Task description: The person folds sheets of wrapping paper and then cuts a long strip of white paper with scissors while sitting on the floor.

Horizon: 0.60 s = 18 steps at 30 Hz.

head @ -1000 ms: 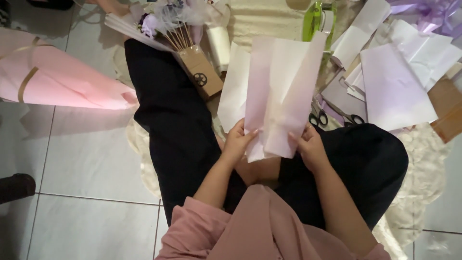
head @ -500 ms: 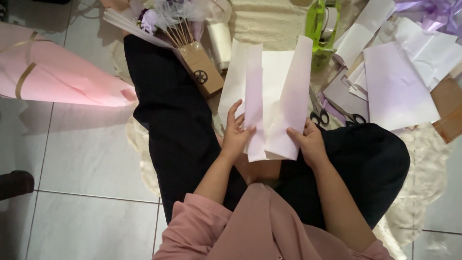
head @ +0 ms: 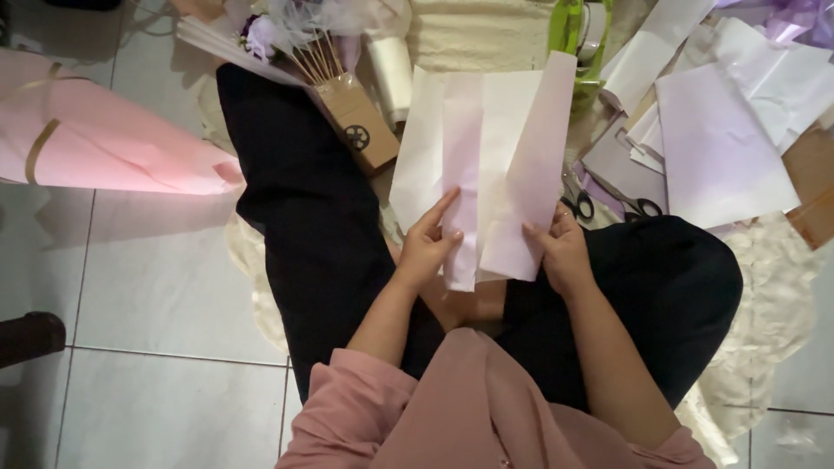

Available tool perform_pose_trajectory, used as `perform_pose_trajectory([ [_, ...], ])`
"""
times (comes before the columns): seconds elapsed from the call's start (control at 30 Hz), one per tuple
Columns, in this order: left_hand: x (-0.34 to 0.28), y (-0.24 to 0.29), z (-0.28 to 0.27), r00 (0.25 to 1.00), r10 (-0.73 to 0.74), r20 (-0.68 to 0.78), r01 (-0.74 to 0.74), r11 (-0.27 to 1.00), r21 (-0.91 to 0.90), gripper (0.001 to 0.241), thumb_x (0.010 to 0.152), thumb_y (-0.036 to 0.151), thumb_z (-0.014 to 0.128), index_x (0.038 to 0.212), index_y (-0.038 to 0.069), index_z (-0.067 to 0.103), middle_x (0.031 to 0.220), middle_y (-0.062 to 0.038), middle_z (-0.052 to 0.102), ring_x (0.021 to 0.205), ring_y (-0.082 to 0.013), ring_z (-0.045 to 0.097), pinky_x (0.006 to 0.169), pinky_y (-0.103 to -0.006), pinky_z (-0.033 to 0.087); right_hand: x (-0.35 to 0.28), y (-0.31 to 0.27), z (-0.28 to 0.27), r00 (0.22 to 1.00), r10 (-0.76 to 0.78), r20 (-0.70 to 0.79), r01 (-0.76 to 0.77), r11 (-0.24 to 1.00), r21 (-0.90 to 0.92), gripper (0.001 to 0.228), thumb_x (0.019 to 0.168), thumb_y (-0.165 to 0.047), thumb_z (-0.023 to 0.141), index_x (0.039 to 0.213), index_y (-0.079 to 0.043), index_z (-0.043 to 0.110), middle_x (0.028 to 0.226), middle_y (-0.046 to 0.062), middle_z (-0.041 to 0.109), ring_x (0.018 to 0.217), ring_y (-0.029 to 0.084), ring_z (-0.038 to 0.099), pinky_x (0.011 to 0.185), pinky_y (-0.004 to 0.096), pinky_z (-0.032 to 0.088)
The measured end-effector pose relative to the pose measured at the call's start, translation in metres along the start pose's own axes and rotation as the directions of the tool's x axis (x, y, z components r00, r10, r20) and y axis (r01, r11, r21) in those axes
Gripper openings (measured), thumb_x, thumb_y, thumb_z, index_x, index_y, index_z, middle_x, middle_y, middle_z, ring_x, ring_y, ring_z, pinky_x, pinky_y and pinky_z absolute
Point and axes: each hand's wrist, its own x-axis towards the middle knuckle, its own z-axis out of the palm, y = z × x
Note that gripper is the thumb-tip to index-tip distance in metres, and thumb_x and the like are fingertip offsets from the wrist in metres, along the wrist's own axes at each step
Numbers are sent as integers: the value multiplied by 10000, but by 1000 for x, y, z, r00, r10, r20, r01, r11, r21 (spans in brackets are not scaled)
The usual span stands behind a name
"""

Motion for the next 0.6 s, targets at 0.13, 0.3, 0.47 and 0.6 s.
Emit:
perform_pose_trajectory([
  [0.13,0,-3,0,1000,15,4,-15,1000,-16,783,881,-168,600,1571,175,463,1616,-130,412,1173,-228,642,822,-333,646,5,9,-8,1000,13,16,-14,999,35,444,901,-11,736,1283,-93,524,1059,82,664,894,218,701,777,373,631],
  [0.3,2,-5,-1,999,46,-9,-46,999,-29,850,850,-193,620,1593,169,424,1632,-128,389,1202,-240,628,845,-353,638,1,-4,0,994,89,69,-91,995,33,520,839,38,760,1277,-89,510,1054,104,668,879,253,715,758,404,641],
  [0.47,4,-2,-5,997,83,-5,-83,996,-45,900,829,-195,645,1611,173,393,1657,-122,346,1236,-245,603,889,-364,624,-2,-5,6,984,131,118,-134,991,16,621,784,83,787,1307,-83,497,1056,101,660,893,241,711,769,409,636],
  [0.6,9,-13,-13,998,61,20,-60,997,-38,959,797,-206,672,1621,180,370,1694,-124,267,1346,-328,529,961,-385,590,-2,-6,7,978,166,124,-169,985,16,667,785,75,789,1350,-104,484,1086,128,670,913,268,719,780,424,641],
])
